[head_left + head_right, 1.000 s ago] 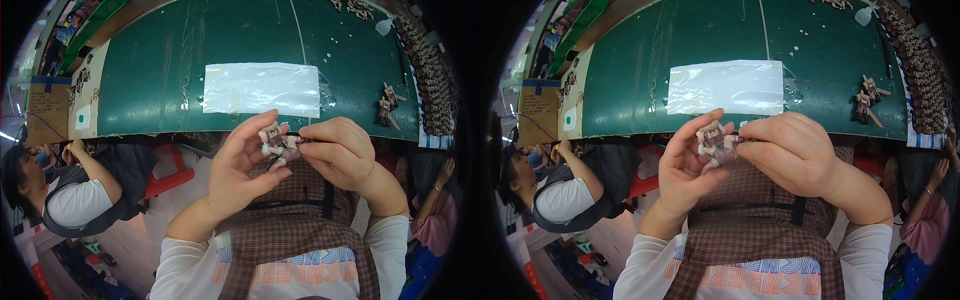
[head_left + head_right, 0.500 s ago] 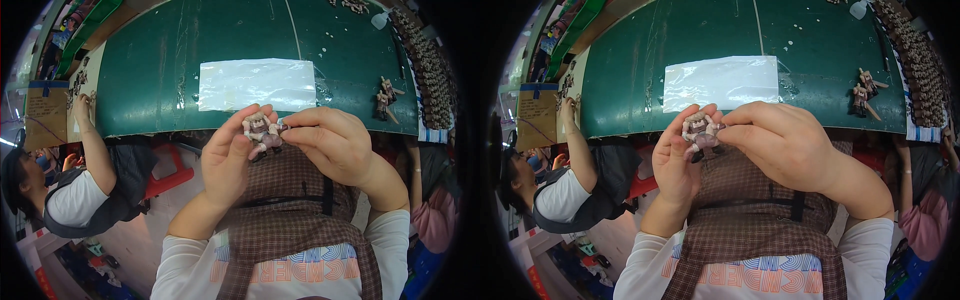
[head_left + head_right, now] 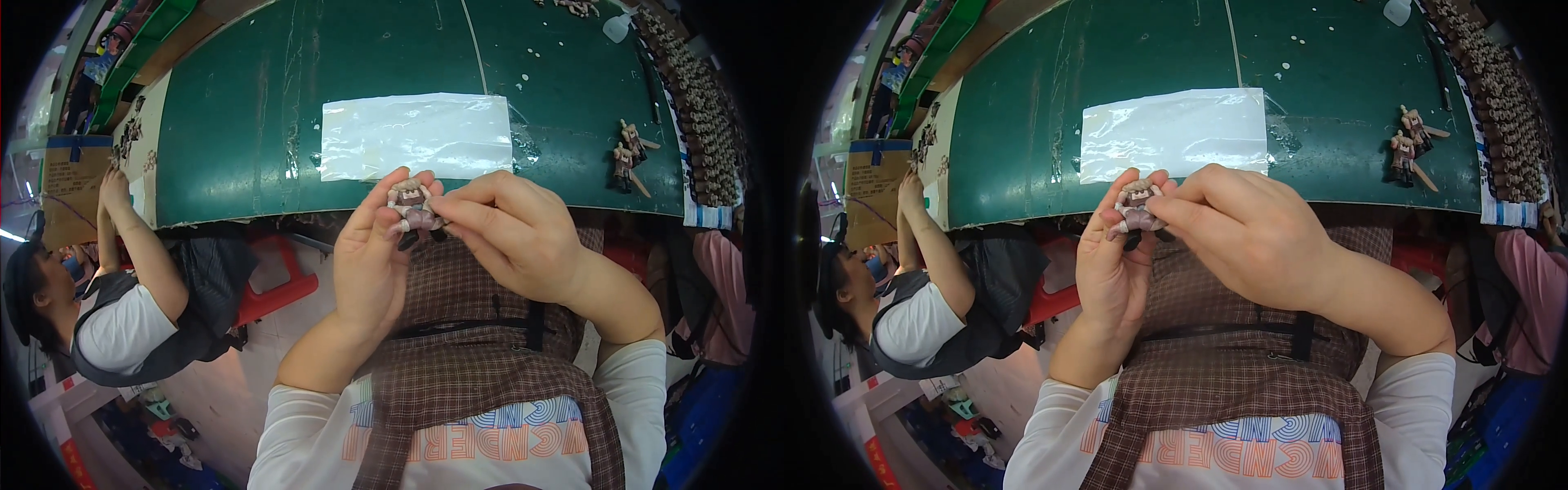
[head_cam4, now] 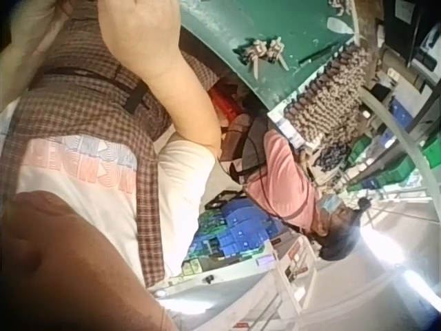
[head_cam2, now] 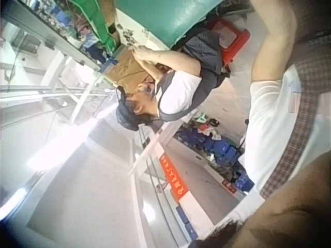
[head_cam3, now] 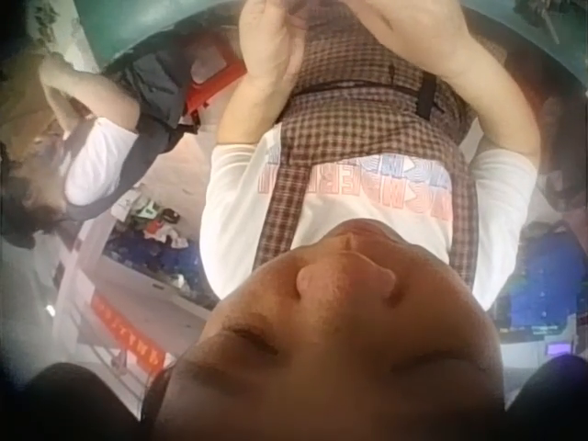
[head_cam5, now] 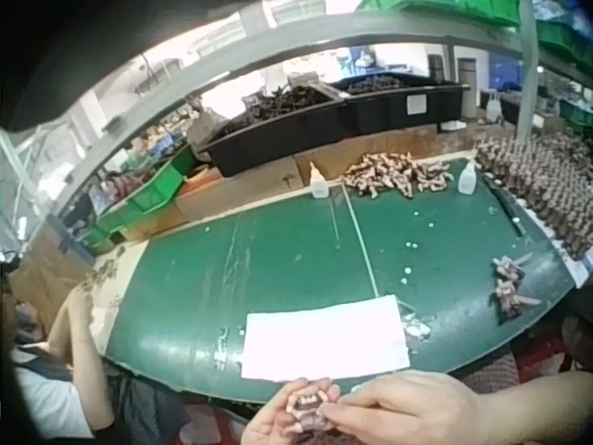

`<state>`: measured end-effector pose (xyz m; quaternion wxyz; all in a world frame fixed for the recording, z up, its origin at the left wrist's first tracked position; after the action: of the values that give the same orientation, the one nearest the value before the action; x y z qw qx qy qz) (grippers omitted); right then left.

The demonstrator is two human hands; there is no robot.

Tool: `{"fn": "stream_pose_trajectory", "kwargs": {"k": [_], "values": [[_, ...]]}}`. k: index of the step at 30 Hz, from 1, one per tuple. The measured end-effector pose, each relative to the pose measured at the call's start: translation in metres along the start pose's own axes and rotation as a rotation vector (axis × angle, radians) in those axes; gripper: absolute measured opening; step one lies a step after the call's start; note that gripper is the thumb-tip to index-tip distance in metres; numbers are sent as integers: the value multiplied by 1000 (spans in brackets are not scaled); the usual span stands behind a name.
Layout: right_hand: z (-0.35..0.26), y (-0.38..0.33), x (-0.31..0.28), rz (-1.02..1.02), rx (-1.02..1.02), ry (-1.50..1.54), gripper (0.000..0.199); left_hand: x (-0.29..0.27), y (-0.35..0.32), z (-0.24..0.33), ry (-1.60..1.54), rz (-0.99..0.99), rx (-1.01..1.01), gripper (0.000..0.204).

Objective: The person assembles toy figurines by attaching limb pieces onto the figurine bodies by hand and placing the assembled figurines on the workbench.

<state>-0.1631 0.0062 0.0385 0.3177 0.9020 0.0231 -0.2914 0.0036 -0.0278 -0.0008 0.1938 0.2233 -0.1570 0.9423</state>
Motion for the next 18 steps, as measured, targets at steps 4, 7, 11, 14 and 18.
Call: {"fn": "stream_pose_trajectory", "kwargs": {"k": [4,7,11,14,18], "values": [[-7,3,6,-30,1,-97,46,1,-7,-10,-111,9,-117,46],[-7,-7,11,-21,-158,-271,53,1,-14,-17,-166,-10,-174,45],[-5,-19,19,6,-337,-319,47,-3,-26,-21,-142,20,-288,45],[-5,-31,23,-32,-344,-286,50,-17,-33,-33,-175,-19,-368,45],[-7,-40,22,-259,-162,-224,56,-45,-32,-44,-201,-5,-516,45]]}}
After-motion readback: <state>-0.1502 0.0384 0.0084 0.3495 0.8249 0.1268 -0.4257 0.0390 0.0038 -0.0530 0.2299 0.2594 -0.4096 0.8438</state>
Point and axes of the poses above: each hand's wrist, its own y-axis towards the middle knuckle, its own x-axis out of the palm, z = x × y, the point moved 3 cm from there along y, towards the middle knuckle, and after that the axes turned 7 degrees about y, right-handed, at the moved point
